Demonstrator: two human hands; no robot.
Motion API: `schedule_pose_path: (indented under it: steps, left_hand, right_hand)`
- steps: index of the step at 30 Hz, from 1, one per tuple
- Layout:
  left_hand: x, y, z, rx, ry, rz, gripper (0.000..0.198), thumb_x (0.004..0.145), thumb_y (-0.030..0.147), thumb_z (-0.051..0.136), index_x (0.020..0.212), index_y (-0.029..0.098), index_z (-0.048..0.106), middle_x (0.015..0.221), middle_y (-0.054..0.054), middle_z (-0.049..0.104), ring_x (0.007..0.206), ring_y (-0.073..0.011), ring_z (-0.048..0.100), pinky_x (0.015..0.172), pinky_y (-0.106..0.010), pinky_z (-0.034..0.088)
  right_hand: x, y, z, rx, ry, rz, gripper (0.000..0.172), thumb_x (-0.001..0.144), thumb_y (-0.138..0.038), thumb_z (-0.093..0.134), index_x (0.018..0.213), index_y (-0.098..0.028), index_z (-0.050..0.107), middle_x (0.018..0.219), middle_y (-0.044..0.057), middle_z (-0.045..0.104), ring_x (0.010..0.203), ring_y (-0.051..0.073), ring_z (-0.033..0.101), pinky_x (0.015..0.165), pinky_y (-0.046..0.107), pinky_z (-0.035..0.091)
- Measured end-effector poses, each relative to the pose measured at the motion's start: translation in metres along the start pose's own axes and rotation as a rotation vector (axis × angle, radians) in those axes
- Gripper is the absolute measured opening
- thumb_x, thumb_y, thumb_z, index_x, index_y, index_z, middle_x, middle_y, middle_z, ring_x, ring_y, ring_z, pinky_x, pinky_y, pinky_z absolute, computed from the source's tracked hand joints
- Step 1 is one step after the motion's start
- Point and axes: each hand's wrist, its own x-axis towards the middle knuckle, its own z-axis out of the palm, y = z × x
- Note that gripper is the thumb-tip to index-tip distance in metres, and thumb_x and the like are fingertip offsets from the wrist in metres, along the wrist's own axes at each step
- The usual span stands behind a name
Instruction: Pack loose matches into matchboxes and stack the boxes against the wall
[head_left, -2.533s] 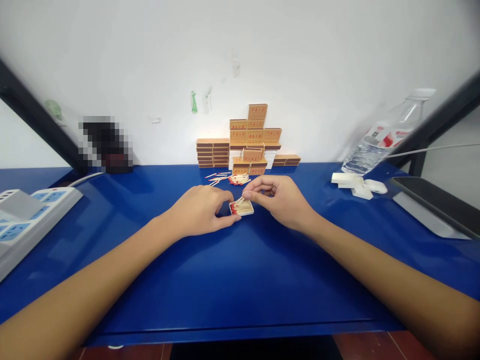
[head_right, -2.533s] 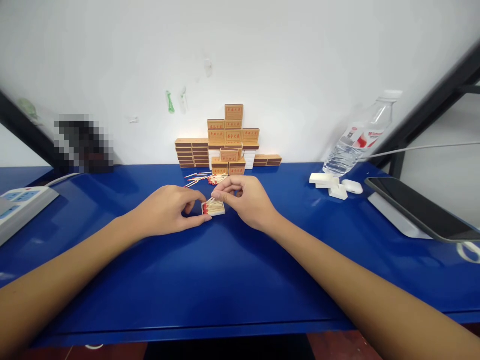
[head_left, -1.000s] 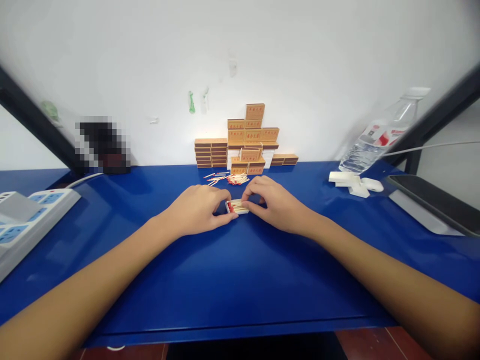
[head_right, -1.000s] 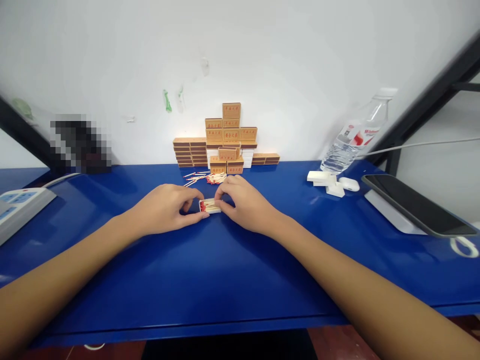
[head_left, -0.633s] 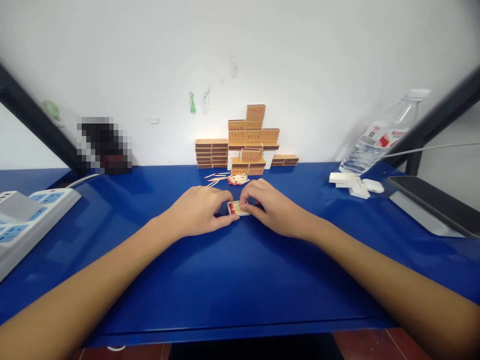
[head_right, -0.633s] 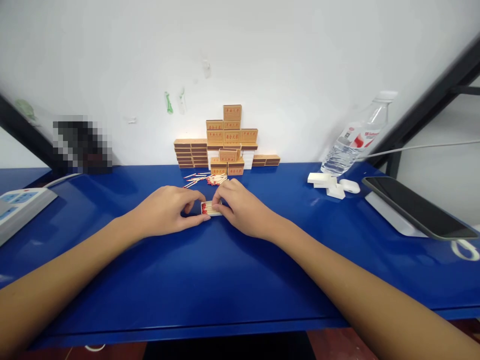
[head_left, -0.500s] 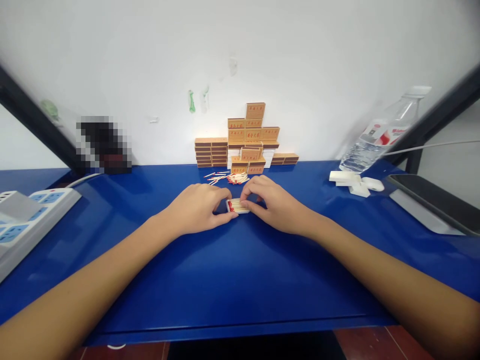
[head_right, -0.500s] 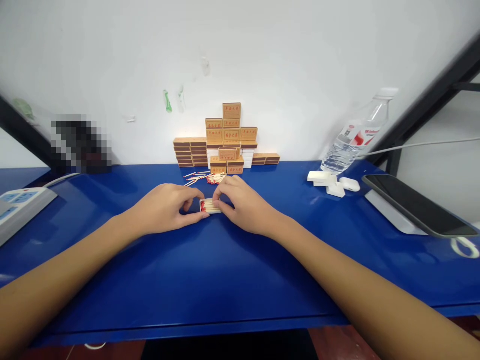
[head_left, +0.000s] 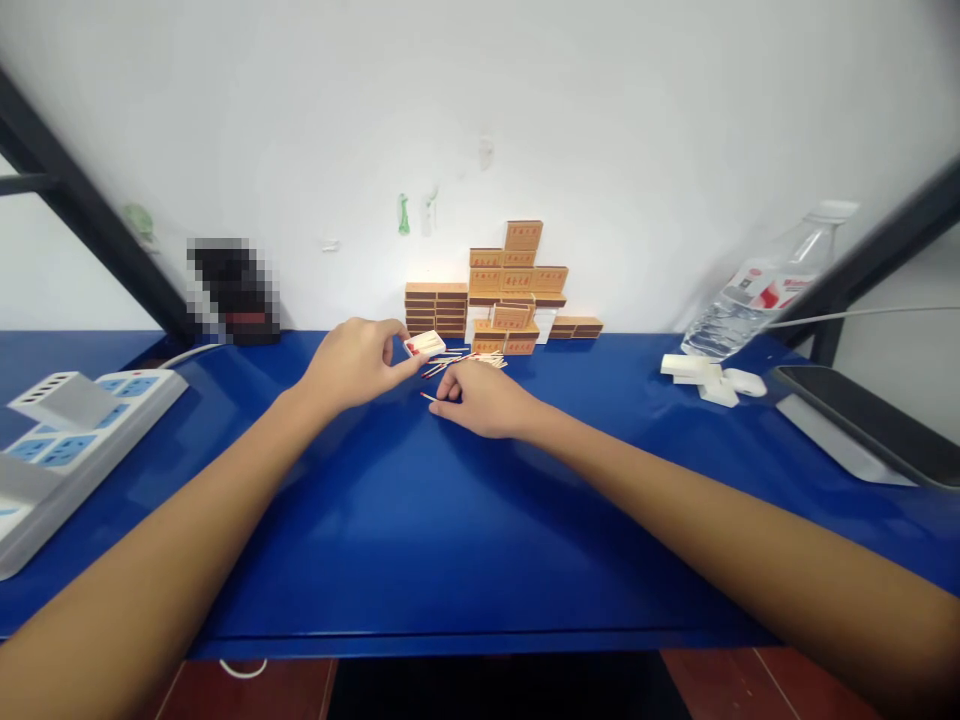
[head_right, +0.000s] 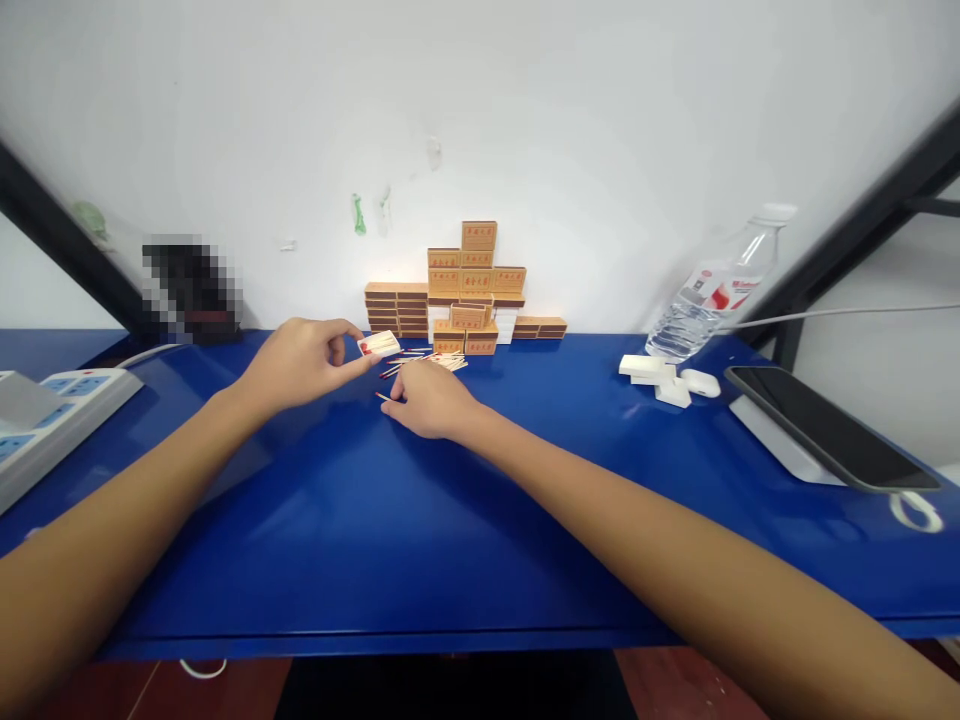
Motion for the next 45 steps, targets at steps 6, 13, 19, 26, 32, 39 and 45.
schedule_pose_path:
  steps: [6, 13, 19, 26, 32, 39, 45]
  left_hand:
    - [-0.001, 0.006, 0.002, -0.037, -0.048, 0.024, 0.035, 0.090, 0.052, 0.069, 0.095, 0.018, 0.075, 0.066, -0.002, 0.068, 0.058, -0.0169, 0.058, 0.058, -0.029, 0.032]
    - [-0.006, 0.030, 0.012, -0.259, -0.197, 0.172, 0.037, 0.089, 0.054, 0.074, 0.099, 0.019, 0.077, 0.066, 0.000, 0.067, 0.056, -0.0141, 0.057, 0.057, -0.027, 0.035]
    - [-0.005, 0.030, 0.012, -0.244, -0.162, 0.151, 0.034, 0.091, 0.050, 0.073, 0.101, 0.018, 0.076, 0.061, 0.002, 0.064, 0.053, -0.0128, 0.055, 0.056, -0.027, 0.034]
    - [-0.004, 0.025, 0.010, -0.155, -0.140, 0.110, 0.032, 0.091, 0.048, 0.072, 0.103, 0.018, 0.075, 0.064, 0.001, 0.065, 0.056, -0.0137, 0.056, 0.057, -0.028, 0.034]
    - [-0.005, 0.028, 0.009, -0.129, -0.153, 0.115, 0.036, 0.092, 0.052, 0.070, 0.104, 0.018, 0.075, 0.067, -0.001, 0.067, 0.058, -0.0152, 0.058, 0.057, -0.029, 0.034]
    - [-0.006, 0.029, 0.013, -0.104, -0.163, 0.153, 0.038, 0.092, 0.054, 0.070, 0.101, 0.018, 0.075, 0.066, -0.001, 0.068, 0.057, -0.0150, 0.058, 0.056, -0.029, 0.034]
    - [-0.008, 0.033, 0.017, -0.119, -0.200, 0.182, 0.037, 0.092, 0.055, 0.068, 0.096, 0.018, 0.073, 0.068, -0.001, 0.069, 0.057, -0.0151, 0.058, 0.056, -0.029, 0.033]
  right_hand:
    - [-0.003, 0.009, -0.016, -0.137, -0.057, -0.027, 0.022, 0.098, -0.021, 0.066, 0.077, -0.018, 0.067, 0.087, 0.008, 0.074, 0.081, 0.020, 0.065, 0.072, 0.030, 0.041]
    - [-0.016, 0.047, -0.040, -0.080, 0.202, -0.275, 0.013, 0.099, -0.024, 0.061, 0.088, -0.019, 0.062, 0.095, 0.008, 0.065, 0.088, 0.021, 0.059, 0.078, 0.032, 0.043]
    - [-0.012, 0.060, -0.048, -0.139, 0.340, -0.281, 0.014, 0.101, -0.023, 0.055, 0.089, -0.018, 0.062, 0.091, 0.009, 0.064, 0.084, 0.022, 0.057, 0.076, 0.033, 0.042]
    - [-0.003, 0.103, -0.051, -0.211, 0.140, -0.207, 0.009, 0.096, -0.018, 0.059, 0.100, -0.018, 0.067, 0.090, 0.008, 0.068, 0.078, 0.020, 0.058, 0.074, 0.031, 0.041]
    - [-0.001, 0.106, -0.049, -0.194, 0.068, -0.205, 0.007, 0.098, -0.022, 0.060, 0.096, -0.018, 0.065, 0.092, 0.007, 0.070, 0.077, 0.019, 0.059, 0.071, 0.029, 0.038]
    - [-0.004, 0.091, -0.050, -0.166, -0.008, -0.115, 0.011, 0.098, -0.025, 0.060, 0.090, -0.018, 0.063, 0.090, 0.008, 0.070, 0.077, 0.019, 0.058, 0.070, 0.029, 0.039]
    - [-0.007, 0.086, -0.051, -0.186, -0.136, -0.028, 0.018, 0.099, -0.026, 0.057, 0.083, -0.019, 0.061, 0.088, 0.009, 0.072, 0.076, 0.020, 0.061, 0.069, 0.032, 0.042]
